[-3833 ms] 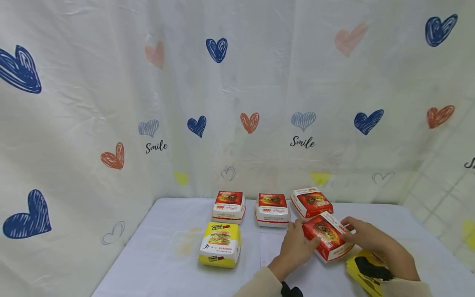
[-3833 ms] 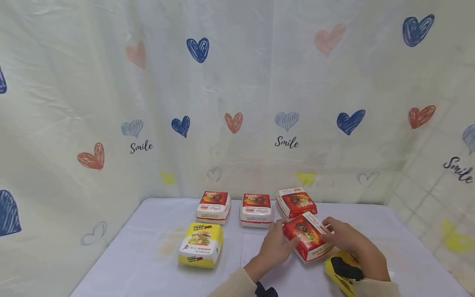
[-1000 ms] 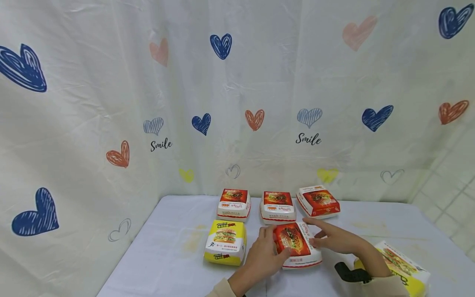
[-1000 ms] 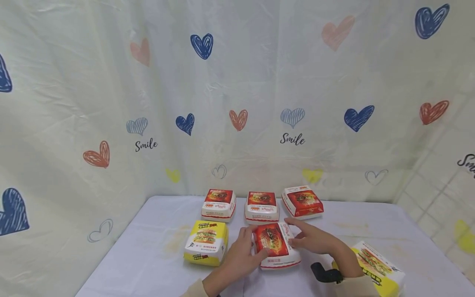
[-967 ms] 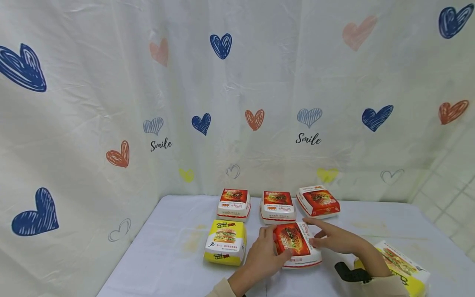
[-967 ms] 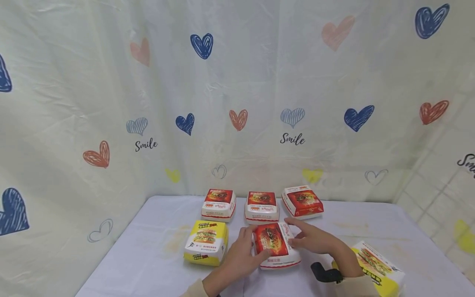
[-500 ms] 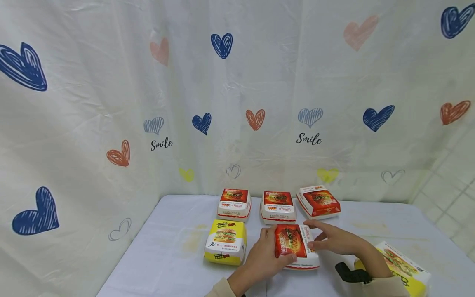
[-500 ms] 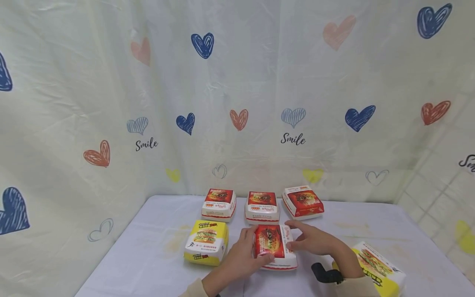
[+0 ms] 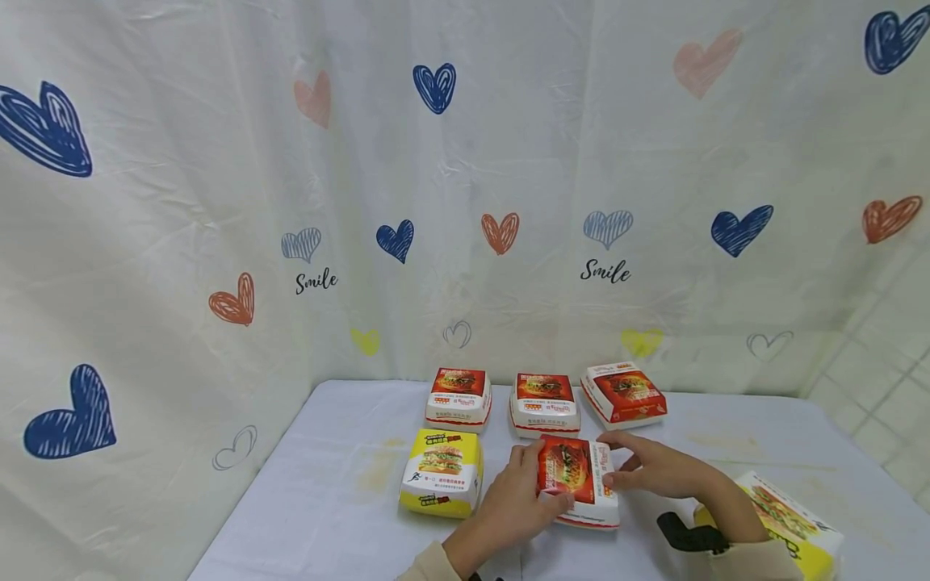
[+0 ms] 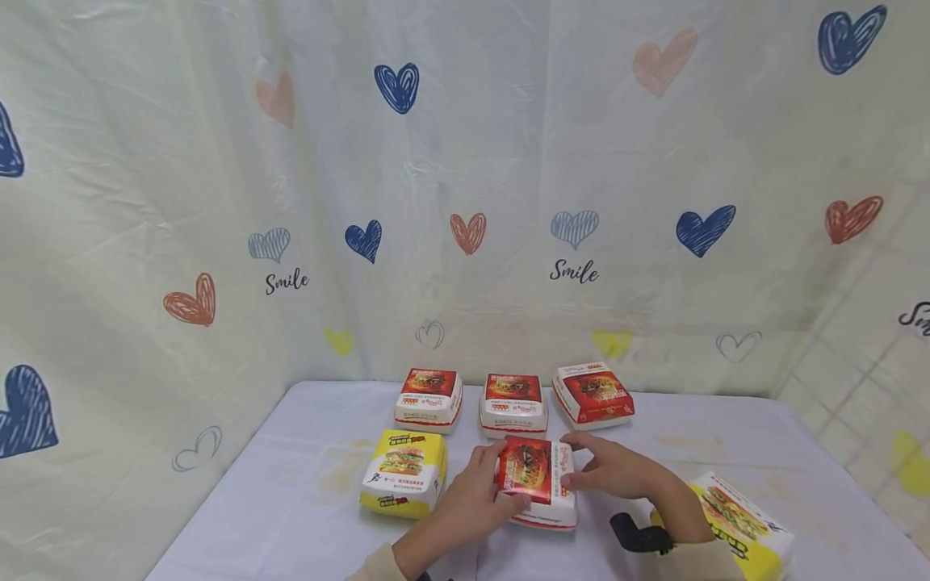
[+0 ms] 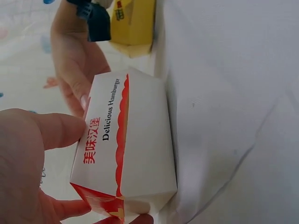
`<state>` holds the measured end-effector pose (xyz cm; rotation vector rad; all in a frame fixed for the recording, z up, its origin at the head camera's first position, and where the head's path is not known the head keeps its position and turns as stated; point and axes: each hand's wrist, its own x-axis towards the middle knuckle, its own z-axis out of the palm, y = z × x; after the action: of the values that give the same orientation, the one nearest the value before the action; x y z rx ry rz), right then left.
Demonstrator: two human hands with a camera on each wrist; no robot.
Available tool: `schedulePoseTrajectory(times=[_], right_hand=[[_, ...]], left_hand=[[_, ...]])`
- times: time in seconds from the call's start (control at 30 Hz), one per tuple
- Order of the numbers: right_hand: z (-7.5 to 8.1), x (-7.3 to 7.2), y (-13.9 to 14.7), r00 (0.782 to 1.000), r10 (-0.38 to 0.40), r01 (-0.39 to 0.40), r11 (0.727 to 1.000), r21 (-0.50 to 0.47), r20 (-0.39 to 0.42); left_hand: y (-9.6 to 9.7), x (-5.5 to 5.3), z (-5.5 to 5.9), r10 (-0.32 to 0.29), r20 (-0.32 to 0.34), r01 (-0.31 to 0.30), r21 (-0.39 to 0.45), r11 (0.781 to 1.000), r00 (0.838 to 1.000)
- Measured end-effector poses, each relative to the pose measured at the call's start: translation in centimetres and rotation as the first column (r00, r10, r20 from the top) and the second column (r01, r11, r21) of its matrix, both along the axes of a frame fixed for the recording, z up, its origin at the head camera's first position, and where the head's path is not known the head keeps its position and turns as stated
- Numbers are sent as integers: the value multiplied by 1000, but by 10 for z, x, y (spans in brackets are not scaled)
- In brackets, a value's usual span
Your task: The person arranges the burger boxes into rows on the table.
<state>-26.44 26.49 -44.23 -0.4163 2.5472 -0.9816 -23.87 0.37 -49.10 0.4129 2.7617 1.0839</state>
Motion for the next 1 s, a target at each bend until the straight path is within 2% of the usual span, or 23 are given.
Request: schedulePoseTrajectory(times=[0.2, 0.37, 0.6, 0.77, 1.0], right_hand=[[-2, -2, 1, 1000, 4, -4, 1000, -1, 5], [-1, -1, 0, 1000, 8, -8, 1000, -6, -7], [-1, -1, -2, 999, -1, 1, 1000, 15, -39], [-2, -1, -3, 998, -15, 17, 999, 33, -53], [-3, -1, -1, 999, 32, -33, 999, -33, -41]], left_hand=[[-4, -1, 3, -28, 3, 29, -12, 1000, 1000], [-8, -3, 4, -55, -37, 55, -9, 998, 998], [-14, -5, 3, -54, -57, 55, 23, 998, 997], [-16, -3, 4, -57, -95, 60, 31, 998, 994], [-17, -2, 4, -45, -155, 50, 28, 998, 987]])
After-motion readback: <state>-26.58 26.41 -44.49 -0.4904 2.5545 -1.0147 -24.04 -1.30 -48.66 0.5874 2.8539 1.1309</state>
